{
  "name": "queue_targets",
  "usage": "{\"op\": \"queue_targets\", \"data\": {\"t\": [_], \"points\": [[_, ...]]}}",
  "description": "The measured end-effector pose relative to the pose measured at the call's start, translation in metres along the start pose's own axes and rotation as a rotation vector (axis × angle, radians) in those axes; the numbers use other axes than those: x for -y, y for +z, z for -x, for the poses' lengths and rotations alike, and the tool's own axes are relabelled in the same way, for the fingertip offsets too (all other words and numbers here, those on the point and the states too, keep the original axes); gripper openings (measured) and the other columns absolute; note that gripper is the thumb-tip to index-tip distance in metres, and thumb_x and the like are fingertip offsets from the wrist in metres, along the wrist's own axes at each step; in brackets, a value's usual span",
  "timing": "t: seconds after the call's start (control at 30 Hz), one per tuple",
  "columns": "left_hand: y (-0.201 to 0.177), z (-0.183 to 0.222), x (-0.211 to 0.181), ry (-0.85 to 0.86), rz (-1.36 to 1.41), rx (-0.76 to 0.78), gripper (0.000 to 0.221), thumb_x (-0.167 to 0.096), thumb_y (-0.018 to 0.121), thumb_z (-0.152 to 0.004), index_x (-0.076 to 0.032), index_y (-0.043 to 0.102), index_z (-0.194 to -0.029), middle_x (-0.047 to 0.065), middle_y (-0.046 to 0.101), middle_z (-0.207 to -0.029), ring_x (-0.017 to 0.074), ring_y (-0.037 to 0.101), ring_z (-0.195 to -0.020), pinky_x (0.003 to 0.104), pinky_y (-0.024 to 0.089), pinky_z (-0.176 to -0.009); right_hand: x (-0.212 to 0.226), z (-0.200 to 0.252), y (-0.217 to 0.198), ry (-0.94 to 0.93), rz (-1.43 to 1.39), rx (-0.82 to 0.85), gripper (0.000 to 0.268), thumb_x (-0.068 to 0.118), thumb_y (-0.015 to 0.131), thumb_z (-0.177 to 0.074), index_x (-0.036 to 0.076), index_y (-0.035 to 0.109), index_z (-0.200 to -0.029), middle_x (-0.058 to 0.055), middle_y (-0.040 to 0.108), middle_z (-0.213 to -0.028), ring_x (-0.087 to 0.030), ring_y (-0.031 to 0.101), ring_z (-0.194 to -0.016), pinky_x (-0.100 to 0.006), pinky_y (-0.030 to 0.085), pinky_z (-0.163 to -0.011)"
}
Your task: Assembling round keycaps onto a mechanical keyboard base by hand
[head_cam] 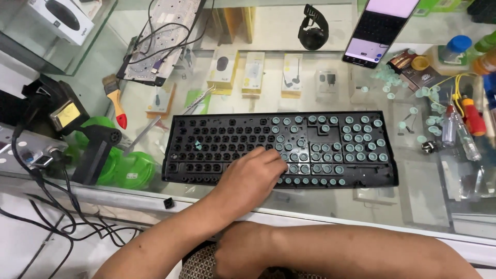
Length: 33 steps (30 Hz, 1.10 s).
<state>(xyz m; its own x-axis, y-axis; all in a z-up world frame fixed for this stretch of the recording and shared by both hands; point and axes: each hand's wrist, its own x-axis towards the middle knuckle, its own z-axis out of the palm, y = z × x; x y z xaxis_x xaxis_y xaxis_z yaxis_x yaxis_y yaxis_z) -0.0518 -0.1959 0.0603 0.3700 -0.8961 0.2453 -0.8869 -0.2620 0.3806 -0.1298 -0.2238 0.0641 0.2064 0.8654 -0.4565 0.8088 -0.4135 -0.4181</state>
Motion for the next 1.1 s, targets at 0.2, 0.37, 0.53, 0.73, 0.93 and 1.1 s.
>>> {"op": "queue_targets", "data": {"t": [0.2,0.37,0.53,0.73,0.93,1.1], "points": [[-0.001,0.003,-0.001,0.097,-0.120,0.024,0.018,0.003,0.068,-0.082,-0.002,0.073,-0.098,0.010,0.068,-0.096,0.0308,0.061,-0.090,0.048,0.060,-0.060,-0.001,-0.002,0.002,0.020,-0.079,-0.024,0.028,0.018,0.057,-0.090,0.005,0.078,-0.101,-0.016,0.079,-0.093,-0.037,0.076,-0.085,-0.050,0.058,-0.071],[-0.002,0.007,-0.003,0.101,-0.141,-0.017,0.008,0.001,0.066,-0.085,-0.003,0.070,-0.092,0.009,0.067,-0.091,0.0315,0.062,-0.089,0.049,0.056,-0.053,-0.003,-0.008,0.013,-0.038,0.015,-0.086,0.022,0.013,0.059,-0.090,0.004,0.078,-0.096,-0.017,0.078,-0.089,-0.040,0.074,-0.081,-0.053,0.056,-0.065],[-0.030,0.025,0.020,0.058,-0.050,-0.161,0.027,-0.001,0.064,-0.092,-0.005,0.071,-0.118,0.011,0.073,-0.104,0.0334,0.066,-0.089,0.048,0.056,-0.078,0.001,-0.007,0.007,-0.035,0.145,-0.013,0.018,0.013,0.062,-0.093,0.007,0.078,-0.099,-0.013,0.079,-0.089,-0.039,0.076,-0.081,-0.053,0.058,-0.065],[-0.049,0.062,0.087,-0.452,-0.217,-0.238,0.015,-0.012,0.068,-0.094,-0.009,0.072,-0.108,0.009,0.068,-0.102,0.0360,0.069,-0.088,0.053,0.057,-0.074,0.003,-0.009,0.006,-0.025,0.209,-0.036,0.020,0.014,0.058,-0.101,0.005,0.075,-0.103,-0.016,0.079,-0.090,-0.043,0.076,-0.084,-0.056,0.060,-0.070],[-0.044,0.063,0.091,-0.546,-0.275,-0.190,0.009,-0.009,0.071,-0.090,-0.006,0.066,-0.097,0.013,0.066,-0.092,0.0421,0.067,-0.079,0.057,0.054,-0.067,0.001,-0.011,0.008,-0.020,0.187,-0.030,0.028,0.028,0.061,-0.092,0.007,0.079,-0.099,-0.013,0.079,-0.091,-0.039,0.077,-0.085,-0.055,0.061,-0.069],[-0.037,0.064,0.101,-0.535,-0.271,-0.198,0.002,-0.006,0.067,-0.089,-0.006,0.066,-0.091,0.013,0.066,-0.089,0.0387,0.067,-0.080,0.054,0.053,-0.071,0.001,-0.011,0.010,-0.014,0.195,-0.023,0.023,0.022,0.063,-0.090,0.008,0.080,-0.098,-0.013,0.080,-0.092,-0.039,0.076,-0.088,-0.055,0.061,-0.074]]}}
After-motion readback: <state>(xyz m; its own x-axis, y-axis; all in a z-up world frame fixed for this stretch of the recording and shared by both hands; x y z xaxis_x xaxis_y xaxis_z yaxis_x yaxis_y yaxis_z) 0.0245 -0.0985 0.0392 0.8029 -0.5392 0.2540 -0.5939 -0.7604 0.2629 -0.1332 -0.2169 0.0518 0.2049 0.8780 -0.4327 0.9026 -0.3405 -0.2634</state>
